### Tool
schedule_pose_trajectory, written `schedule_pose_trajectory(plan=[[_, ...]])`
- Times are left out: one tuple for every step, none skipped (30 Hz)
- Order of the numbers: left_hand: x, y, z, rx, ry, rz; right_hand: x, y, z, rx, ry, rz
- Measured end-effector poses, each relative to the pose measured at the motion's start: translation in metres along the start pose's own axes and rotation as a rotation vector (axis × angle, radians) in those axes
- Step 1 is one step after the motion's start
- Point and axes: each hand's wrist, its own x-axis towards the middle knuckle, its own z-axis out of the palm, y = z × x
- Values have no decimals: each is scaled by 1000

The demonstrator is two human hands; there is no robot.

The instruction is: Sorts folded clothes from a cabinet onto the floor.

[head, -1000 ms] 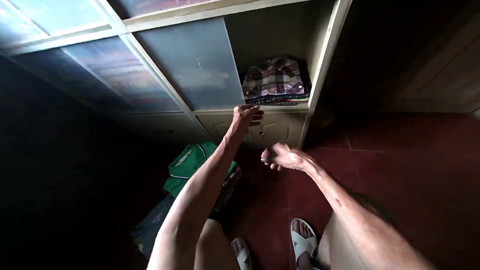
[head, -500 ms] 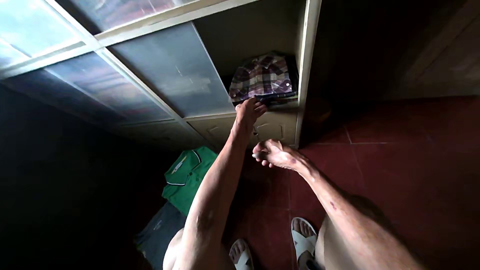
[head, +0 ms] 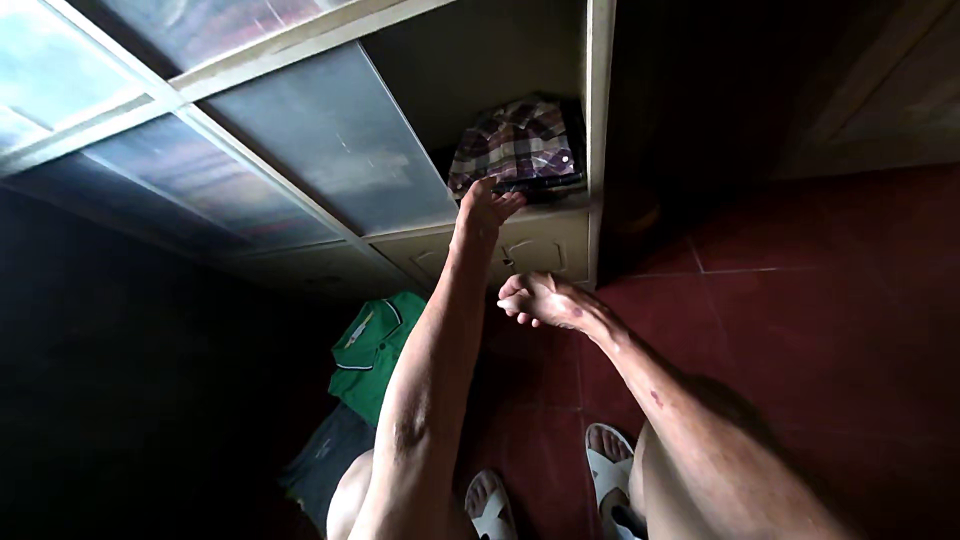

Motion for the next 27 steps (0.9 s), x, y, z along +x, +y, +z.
schedule_pose_trajectory(plan=[[0, 3, 0, -5, 1, -6, 0, 0, 0, 2, -1, -2], [4, 6, -1, -23, 2, -24, 0, 0, 0, 5, -3, -1], [8, 10, 0, -36, 16, -44, 0, 0, 0, 9, -3, 2], [8, 16, 2, -32, 26, -54, 0, 0, 0, 12, -3, 7], [5, 21, 3, -8, 22, -43, 0, -1, 1, 13, -6, 12], [3, 27, 5, 5, 24, -33, 0, -1, 1, 8, -9, 15], [4, 32, 8, 9, 24, -28, 2, 0, 1, 9, -6, 7], [4, 37, 10, 4, 18, -20, 3, 0, 1, 12, 0, -6], [3, 42, 12, -1, 18, -5, 2, 1, 1, 11, 4, -15], [3, 46, 14, -10, 12, 13, 2, 0, 1, 11, 8, -20], [4, 50, 15, -21, 3, 29, 2, 0, 1, 8, 9, -22], [6, 54, 16, -26, 2, 38, 2, 0, 1, 9, 13, -23], [7, 57, 18, -39, 16, 29, 2, 0, 1, 5, 18, -21], [8, 59, 20, -48, 27, 19, 2, 0, 0, 2, 23, -18], [8, 59, 21, -50, 28, 16, 2, 0, 0, -1, 27, -14], [7, 58, 19, -52, 18, 18, 2, 0, 0, -2, 29, -10], [5, 54, 16, -40, 3, 39, 2, 0, 0, 0, 26, -7], [2, 50, 12, -32, -12, 62, 2, 0, 0, 7, 23, -8], [2, 45, 10, -40, -11, 58, 1, 0, 0, 16, 23, -6], [3, 40, 9, -57, 5, 43, 1, 0, 0, 22, 22, 3], [3, 33, 8, -83, 8, 32, 0, -1, 0, 28, 19, 13], [3, 26, 6, -108, 4, 28, -1, -1, 0, 35, 20, 20], [-2, 17, 4, -121, -6, 35, -1, -2, 0, 38, 25, 16], [-8, 8, 2, -127, -25, 41, -2, -3, -1, 34, 25, 11], [-9, 1, 2, -144, -20, 17, -2, -3, -1, 27, 19, 7], [-9, -7, 1, -163, -6, -10, -3, -3, -1, 22, 16, 8], [-9, -15, -1, -169, -2, -25, -2, -3, -1, 19, 14, 9]])
